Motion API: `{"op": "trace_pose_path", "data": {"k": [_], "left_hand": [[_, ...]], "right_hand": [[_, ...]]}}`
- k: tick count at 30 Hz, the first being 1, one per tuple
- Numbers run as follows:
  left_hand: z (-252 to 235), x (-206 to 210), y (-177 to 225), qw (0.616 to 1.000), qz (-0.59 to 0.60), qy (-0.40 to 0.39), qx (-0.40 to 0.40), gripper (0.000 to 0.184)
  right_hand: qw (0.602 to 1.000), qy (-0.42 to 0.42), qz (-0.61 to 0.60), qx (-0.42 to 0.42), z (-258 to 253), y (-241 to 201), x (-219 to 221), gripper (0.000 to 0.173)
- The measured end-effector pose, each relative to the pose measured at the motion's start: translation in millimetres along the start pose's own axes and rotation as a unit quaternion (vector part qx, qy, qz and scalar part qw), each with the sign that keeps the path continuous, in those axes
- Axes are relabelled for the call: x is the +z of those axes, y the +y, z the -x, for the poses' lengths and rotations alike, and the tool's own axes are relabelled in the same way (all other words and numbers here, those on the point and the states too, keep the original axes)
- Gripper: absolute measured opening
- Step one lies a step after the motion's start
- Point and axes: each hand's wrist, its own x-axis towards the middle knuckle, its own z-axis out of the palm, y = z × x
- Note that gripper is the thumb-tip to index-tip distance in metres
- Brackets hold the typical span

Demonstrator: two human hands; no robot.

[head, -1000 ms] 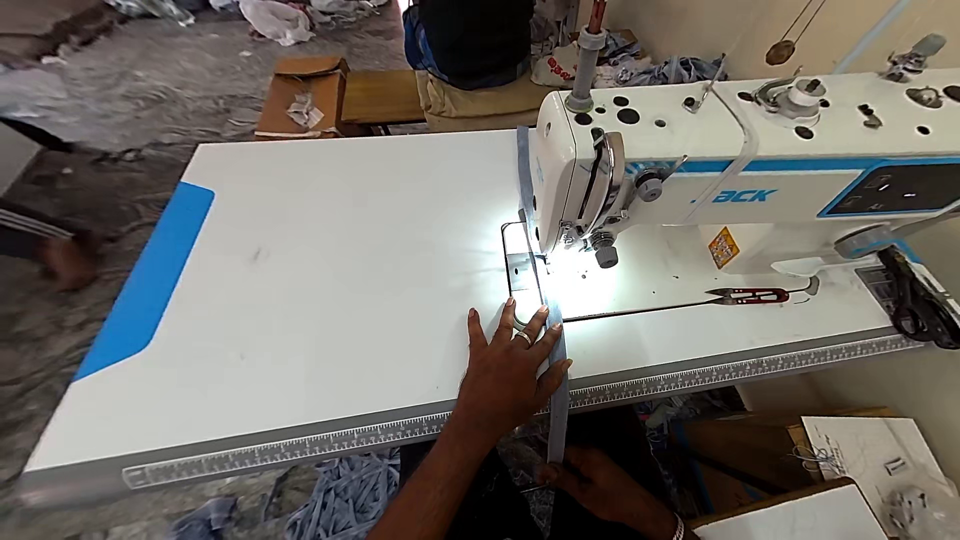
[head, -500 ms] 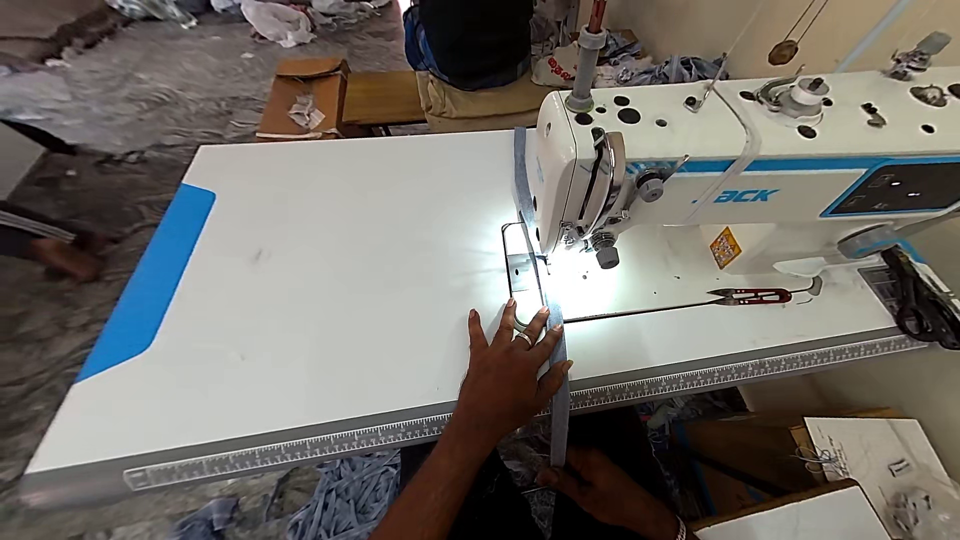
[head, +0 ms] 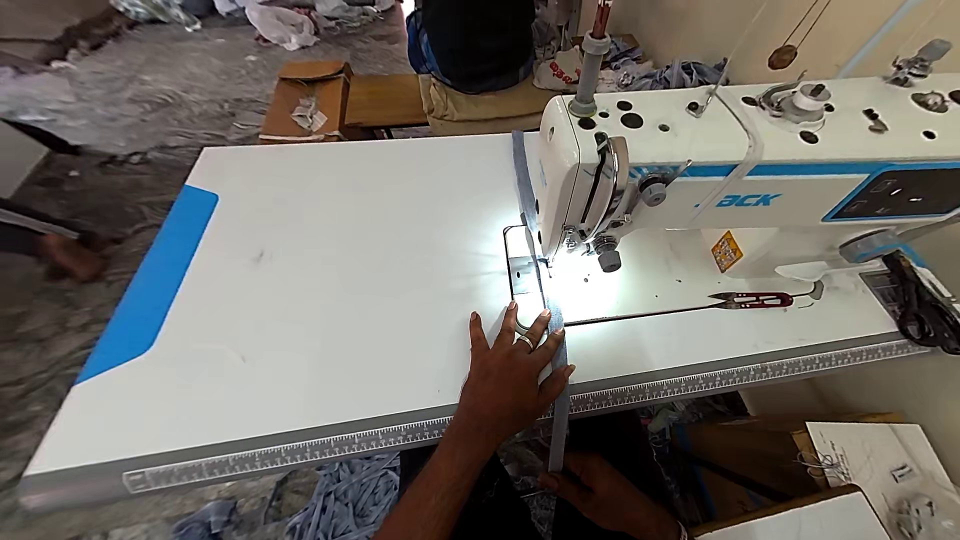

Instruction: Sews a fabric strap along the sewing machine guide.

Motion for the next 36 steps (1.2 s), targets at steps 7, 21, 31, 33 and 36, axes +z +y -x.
{"op": "trace_pose_path", "data": {"k": [7, 21, 31, 33, 36], "left_hand": [[0, -1, 0, 1.0, 0.003, -0.002, 0.006, 0.06], [-2, -2, -1, 1.0, -0.01, -0.01, 0.007, 0.055], [-42, -5, -17, 0.997, -0.051, -0.034, -0.055, 0.065], [-56, -5, -23, 0.995, -0.053, -0.037, -0.072, 0.065], [-73, -7, -30, 0.994, -0.047, -0.043, -0.092, 0.06]], "right_hand": [[0.997, 0.05, 0.002, -0.051, 1, -1, -1, 0.038], [0.998, 0.049, -0.021, -0.045, 1, -2, -4, 0.039], [0.997, 0.048, -0.03, -0.052, 0, -1, -2, 0.036], [0.997, 0.047, -0.03, -0.047, 0, -1, -1, 0.036], [0.999, 0.001, 0.039, -0.012, 3, -6, -10, 0.039]]}}
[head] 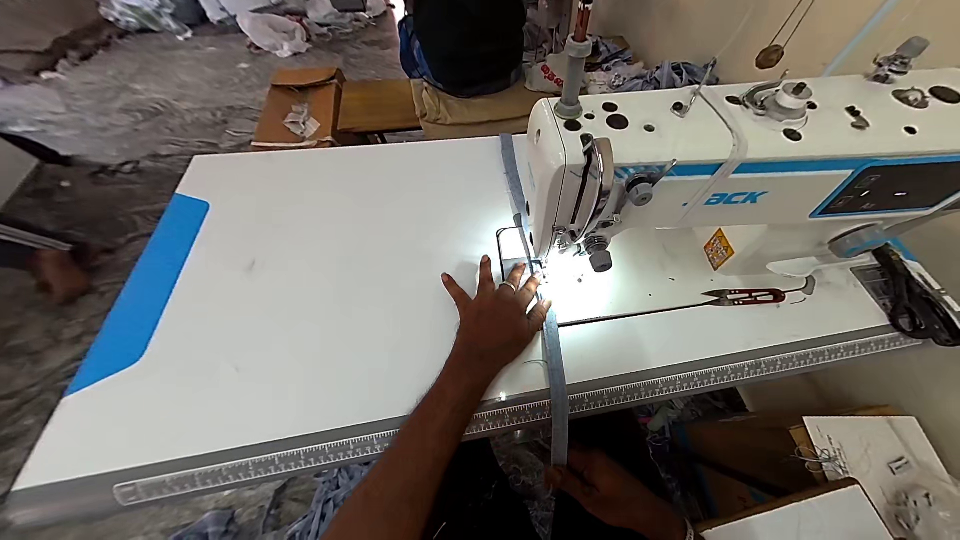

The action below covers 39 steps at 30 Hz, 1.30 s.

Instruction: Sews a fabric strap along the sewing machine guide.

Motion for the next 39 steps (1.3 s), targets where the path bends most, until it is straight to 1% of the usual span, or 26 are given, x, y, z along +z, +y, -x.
{"op": "trace_pose_path", "data": {"k": [2, 3, 4, 5, 6, 7, 8, 9, 10, 11, 13, 14, 16, 18, 19, 20, 21, 22, 23, 24, 25, 27, 29, 30, 33, 39], "left_hand": [[-8, -4, 0, 1.0, 0.001, -0.017, -0.014, 0.057], [-10, -6, 1, 1.0, 0.001, -0.023, -0.016, 0.056], [-12, -7, 1, 1.0, 0.003, -0.027, -0.016, 0.056], [-13, -8, 1, 0.999, 0.001, -0.035, -0.017, 0.056], [-13, -9, 2, 0.999, 0.0, -0.037, -0.017, 0.057], [-13, -9, 2, 0.999, 0.001, -0.039, -0.019, 0.057], [-13, -9, 3, 0.999, 0.004, -0.038, -0.02, 0.057], [-14, -8, 2, 0.999, 0.007, -0.032, -0.022, 0.056], [-14, -7, 2, 0.999, 0.009, -0.027, -0.024, 0.055], [-15, -7, 2, 0.999, 0.014, -0.025, -0.026, 0.055], [-16, -7, 3, 0.999, 0.026, -0.023, -0.031, 0.055], [-16, -5, 2, 0.999, 0.031, -0.011, -0.028, 0.055], [-8, -1, 0, 0.999, 0.04, 0.016, -0.017, 0.058], [8, 1, 0, 0.998, 0.055, 0.034, 0.02, 0.063], [19, 2, 2, 0.997, 0.056, 0.038, 0.045, 0.063], [32, 3, 4, 0.995, 0.054, 0.035, 0.071, 0.063], [46, 4, 5, 0.994, 0.048, 0.03, 0.094, 0.062], [57, 5, 6, 0.993, 0.041, 0.03, 0.11, 0.062], [65, 7, 7, 0.991, 0.04, 0.038, 0.124, 0.062], [71, 8, 8, 0.989, 0.041, 0.044, 0.133, 0.062], [73, 7, 9, 0.989, 0.04, 0.044, 0.136, 0.062], [74, 8, 10, 0.989, 0.04, 0.048, 0.135, 0.06], [73, 8, 9, 0.99, 0.03, 0.043, 0.13, 0.061], [73, 8, 9, 0.991, 0.023, 0.036, 0.127, 0.062], [72, 8, 11, 0.991, 0.019, 0.036, 0.129, 0.063], [73, 8, 11, 0.991, 0.025, 0.04, 0.125, 0.062]], "right_hand": [[0.99, -0.071, 0.101, 0.061, 7, -22, -28, 0.042], [0.983, -0.087, 0.135, 0.092, 13, -40, -51, 0.042], [0.977, -0.071, 0.161, 0.117, 20, -60, -76, 0.042], [0.974, -0.011, 0.191, 0.121, 30, -80, -102, 0.039], [0.965, 0.082, 0.225, 0.111, 40, -99, -128, 0.034], [0.939, 0.189, 0.267, 0.104, 48, -117, -153, 0.032], [0.896, 0.298, 0.315, 0.1, 50, -129, -176, 0.032], [0.838, 0.383, 0.374, 0.103, 49, -133, -197, 0.036], [0.791, 0.414, 0.431, 0.132, 45, -129, -216, 0.046], [0.771, 0.396, 0.466, 0.179, 39, -119, -232, 0.056], [0.764, 0.326, 0.496, 0.254, 28, -106, -249, 0.062], [0.767, 0.312, 0.493, 0.268, 29, -110, -254, 0.059], [0.787, 0.352, 0.463, 0.205, 44, -128, -252, 0.05], [0.833, 0.367, 0.392, 0.136, 60, -143, -229, 0.042], [0.875, 0.329, 0.338, 0.107, 64, -140, -208, 0.032], [0.928, 0.251, 0.263, 0.087, 63, -128, -182, 0.024], [0.967, 0.14, 0.194, 0.088, 55, -107, -155, 0.026], [0.984, 0.036, 0.139, 0.103, 40, -87, -127, 0.036], [0.988, -0.034, 0.092, 0.12, 23, -73, -99, 0.05], [0.99, -0.055, 0.054, 0.118, 7, -59, -73, 0.061], [0.995, -0.039, 0.028, 0.092, -6, -44, -50, 0.061], [0.999, 0.02, -0.03, 0.013, -24, -21, -20, 0.045], [0.995, 0.025, -0.089, -0.032, -30, -17, -13, 0.035], [0.993, 0.014, -0.108, -0.042, -29, -16, -14, 0.035], [0.995, -0.018, -0.099, -0.021, -18, -17, -19, 0.034], [0.997, -0.021, -0.069, 0.003, -8, -9, 2, 0.034]]}}
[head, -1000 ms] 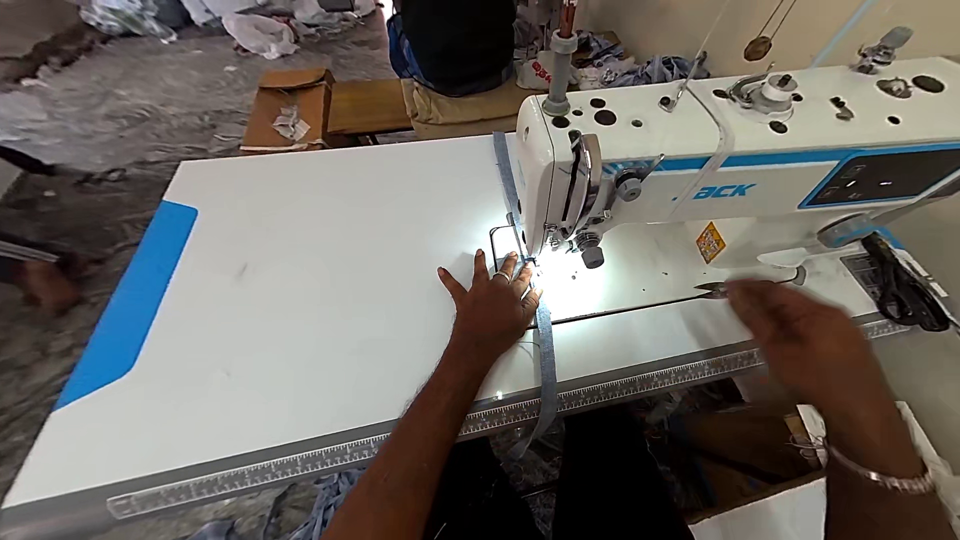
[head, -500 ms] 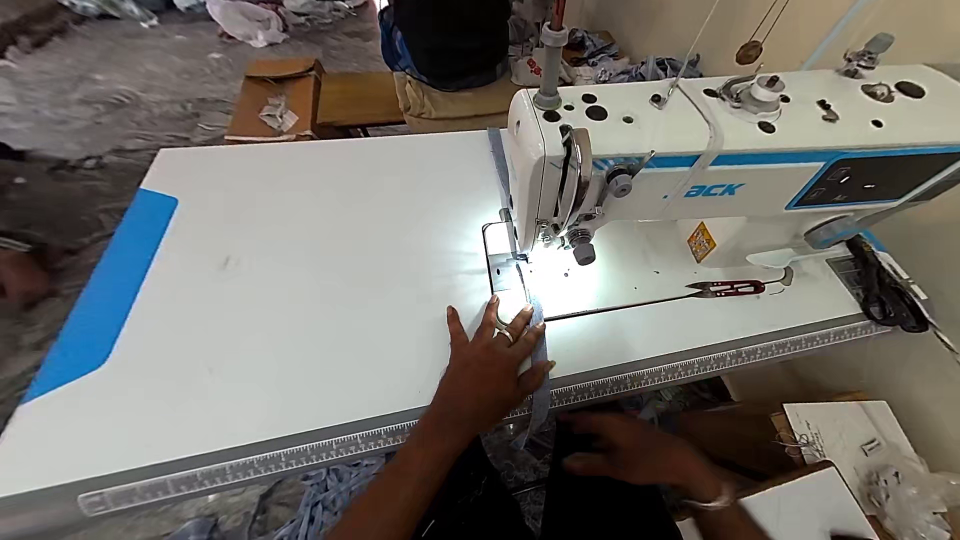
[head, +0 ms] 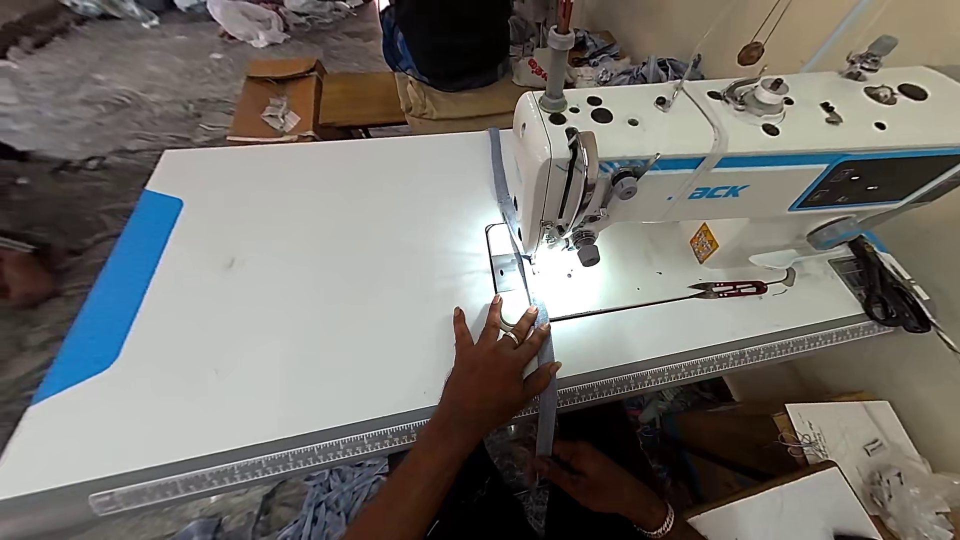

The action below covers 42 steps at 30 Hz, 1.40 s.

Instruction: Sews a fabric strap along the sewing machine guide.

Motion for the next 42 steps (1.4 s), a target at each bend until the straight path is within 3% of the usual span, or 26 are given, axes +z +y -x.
{"op": "trace_pose_path", "data": {"k": [42], "left_hand": [[1.8, -1.3, -0.6, 1.0, 0.014, -0.005, -0.008, 0.063]], "right_hand": [[0.999, 0.01, 0.029, -0.01, 2.9, 11.7, 9.0, 0.034]]}}
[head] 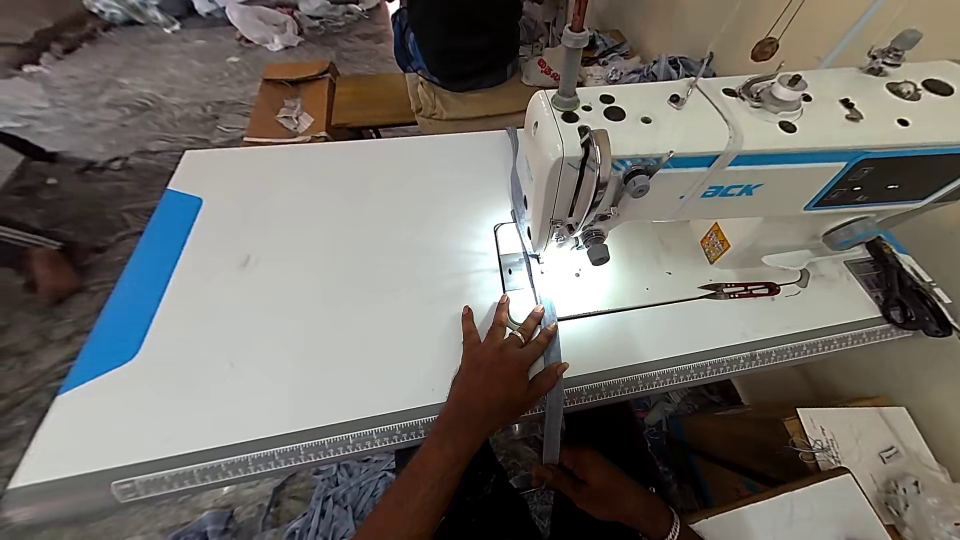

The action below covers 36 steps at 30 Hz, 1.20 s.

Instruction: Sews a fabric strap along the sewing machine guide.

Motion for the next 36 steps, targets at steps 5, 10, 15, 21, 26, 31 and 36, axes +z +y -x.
{"op": "trace_pose_path", "data": {"k": [5, 10, 15, 21, 26, 31, 36], "left_hand": [[0.1, 1.1, -0.7, 1.0, 0.004, 0.006, 0.004, 0.063], [-0.3, 1.6, -1.0, 1.0, 0.003, 0.003, 0.003, 0.063], [0.0, 1.8, -1.2, 1.0, 0.004, 0.007, 0.005, 0.062], [-0.1, -0.2, -0.4, 1.0, 0.005, -0.005, -0.001, 0.062], [0.2, 0.8, -0.6, 1.0, 0.003, -0.004, 0.002, 0.062], [-0.3, 0.5, -0.7, 1.0, -0.002, -0.005, 0.002, 0.062], [0.1, 0.6, -0.6, 1.0, 0.002, -0.003, 0.003, 0.063]], "right_hand": [[1.0, -0.005, 0.003, 0.019, 0.3, -0.6, 0.3, 0.036], [1.0, -0.008, 0.004, 0.017, -1.5, -2.2, -0.8, 0.033], [1.0, -0.014, 0.012, 0.017, -1.8, -1.2, -0.5, 0.035], [1.0, -0.01, 0.014, 0.018, -2.2, -1.8, -0.4, 0.036], [1.0, -0.002, 0.011, 0.016, -1.3, -0.9, 0.0, 0.036], [1.0, 0.001, 0.008, 0.02, -1.7, 0.6, -1.2, 0.036], [1.0, 0.001, 0.018, 0.02, -1.6, 1.9, -0.2, 0.038]]}}
